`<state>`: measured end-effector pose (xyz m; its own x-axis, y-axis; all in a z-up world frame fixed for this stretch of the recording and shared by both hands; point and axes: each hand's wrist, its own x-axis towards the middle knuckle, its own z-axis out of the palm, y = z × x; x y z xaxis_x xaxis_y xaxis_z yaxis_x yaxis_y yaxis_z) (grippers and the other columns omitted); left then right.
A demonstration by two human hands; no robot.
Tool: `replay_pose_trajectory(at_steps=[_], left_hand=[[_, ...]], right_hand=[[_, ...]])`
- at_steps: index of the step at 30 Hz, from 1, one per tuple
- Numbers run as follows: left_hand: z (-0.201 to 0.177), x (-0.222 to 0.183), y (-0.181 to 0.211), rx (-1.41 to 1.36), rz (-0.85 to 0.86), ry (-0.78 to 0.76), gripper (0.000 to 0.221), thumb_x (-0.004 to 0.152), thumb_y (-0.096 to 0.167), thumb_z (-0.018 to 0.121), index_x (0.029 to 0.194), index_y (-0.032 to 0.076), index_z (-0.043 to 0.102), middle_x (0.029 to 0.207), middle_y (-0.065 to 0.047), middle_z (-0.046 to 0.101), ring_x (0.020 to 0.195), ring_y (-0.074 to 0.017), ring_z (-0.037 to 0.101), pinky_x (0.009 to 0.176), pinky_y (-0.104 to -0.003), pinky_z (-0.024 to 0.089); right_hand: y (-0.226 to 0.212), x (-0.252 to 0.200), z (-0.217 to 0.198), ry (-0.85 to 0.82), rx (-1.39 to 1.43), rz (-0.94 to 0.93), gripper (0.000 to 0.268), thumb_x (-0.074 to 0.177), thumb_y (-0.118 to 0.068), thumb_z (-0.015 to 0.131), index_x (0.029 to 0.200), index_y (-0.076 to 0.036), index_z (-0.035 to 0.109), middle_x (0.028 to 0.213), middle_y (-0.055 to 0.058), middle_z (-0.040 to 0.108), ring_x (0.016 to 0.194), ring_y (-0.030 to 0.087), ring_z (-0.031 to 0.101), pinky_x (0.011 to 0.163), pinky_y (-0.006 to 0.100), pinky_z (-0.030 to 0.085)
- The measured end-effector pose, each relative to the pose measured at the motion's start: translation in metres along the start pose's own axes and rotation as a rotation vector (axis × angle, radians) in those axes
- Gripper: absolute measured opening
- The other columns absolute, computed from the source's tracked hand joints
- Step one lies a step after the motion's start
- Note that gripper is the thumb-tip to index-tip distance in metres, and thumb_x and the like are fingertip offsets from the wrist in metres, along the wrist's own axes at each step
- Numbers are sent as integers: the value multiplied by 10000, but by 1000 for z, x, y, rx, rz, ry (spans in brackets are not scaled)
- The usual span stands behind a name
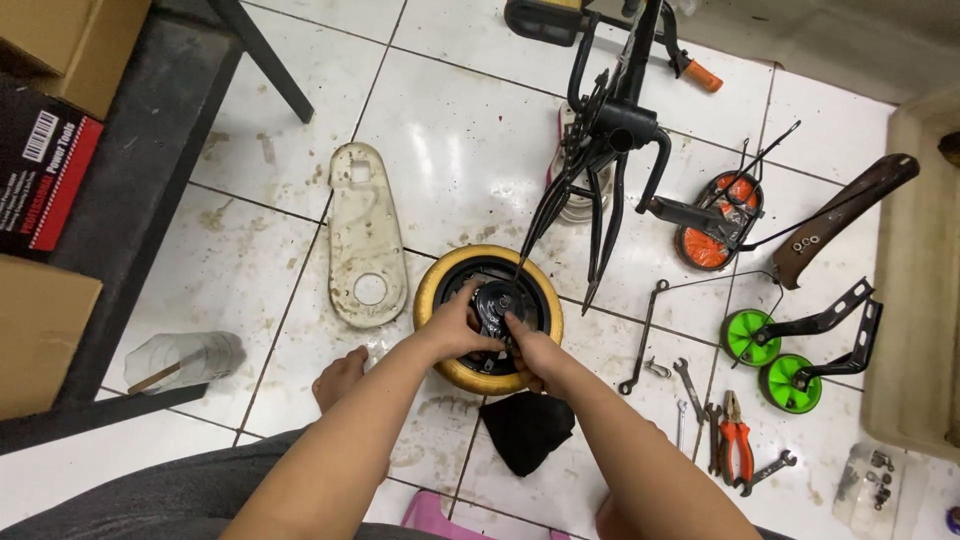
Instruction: Removing the rear wheel and chain guard from a small bicycle.
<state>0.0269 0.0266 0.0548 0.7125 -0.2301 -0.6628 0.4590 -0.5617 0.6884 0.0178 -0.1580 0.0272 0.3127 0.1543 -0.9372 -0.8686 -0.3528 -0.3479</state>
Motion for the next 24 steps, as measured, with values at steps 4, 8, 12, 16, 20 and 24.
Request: replay_pose_trajectory(at_steps=[4, 8, 12, 16, 20, 24], left_hand=[[0, -3, -2, -1, -33, -17, 1180, 684, 481, 880, 1597, 111, 230, 1186, -145, 714, 1302, -327, 586, 1155, -463, 455], [8, 3, -13, -226, -42, 22, 1023, 769, 238, 842, 1582, 76, 242, 1112, -181, 723, 901, -305, 758, 924, -423, 608], [14, 3, -15, -275, -41, 74, 967, 780, 202, 837, 1544, 53, 264, 1056, -166, 721, 761, -274, 761, 837, -394, 630], [20, 12, -29, -300, -25, 99, 966, 778, 195, 840, 1538, 54, 261, 1017, -150, 728, 692, -257, 757, 776, -379, 637], [19, 8, -31, -345, -18, 102, 965, 798, 145, 819, 1561, 40, 238, 1066, -185, 712, 708, -266, 765, 775, -363, 652], [19, 6, -34, -350, -13, 105, 985, 787, 159, 830, 1568, 48, 240, 1074, -178, 703, 698, -260, 766, 779, -360, 664]], right_hand=[[5, 21, 3, 58, 7, -21, 629, 935, -758, 472, 931, -130, 504, 701, 22, 438, 535, 166, 440, 423, 264, 297], [-8, -4, 12, 250, -345, -141, 985, 903, -810, 445, 1346, 59, 580, 1336, 252, 618, 1322, 360, 563, 1075, 449, 465], [-5, 3, 9, 296, -289, -221, 826, 952, -701, 480, 1359, 14, 552, 1345, 251, 601, 1340, 391, 539, 1088, 494, 458], [2, -7, 7, 331, -257, -284, 620, 967, -615, 527, 1278, -80, 559, 1297, 234, 608, 1316, 399, 551, 1066, 486, 479], [16, -7, -2, 404, -288, -384, 457, 979, -502, 563, 1266, -156, 642, 1146, 216, 686, 1233, 408, 614, 1023, 464, 490], [17, -9, -9, 425, -330, -424, 447, 957, -512, 606, 1295, -223, 653, 1161, 200, 714, 1233, 384, 628, 1018, 454, 499]])
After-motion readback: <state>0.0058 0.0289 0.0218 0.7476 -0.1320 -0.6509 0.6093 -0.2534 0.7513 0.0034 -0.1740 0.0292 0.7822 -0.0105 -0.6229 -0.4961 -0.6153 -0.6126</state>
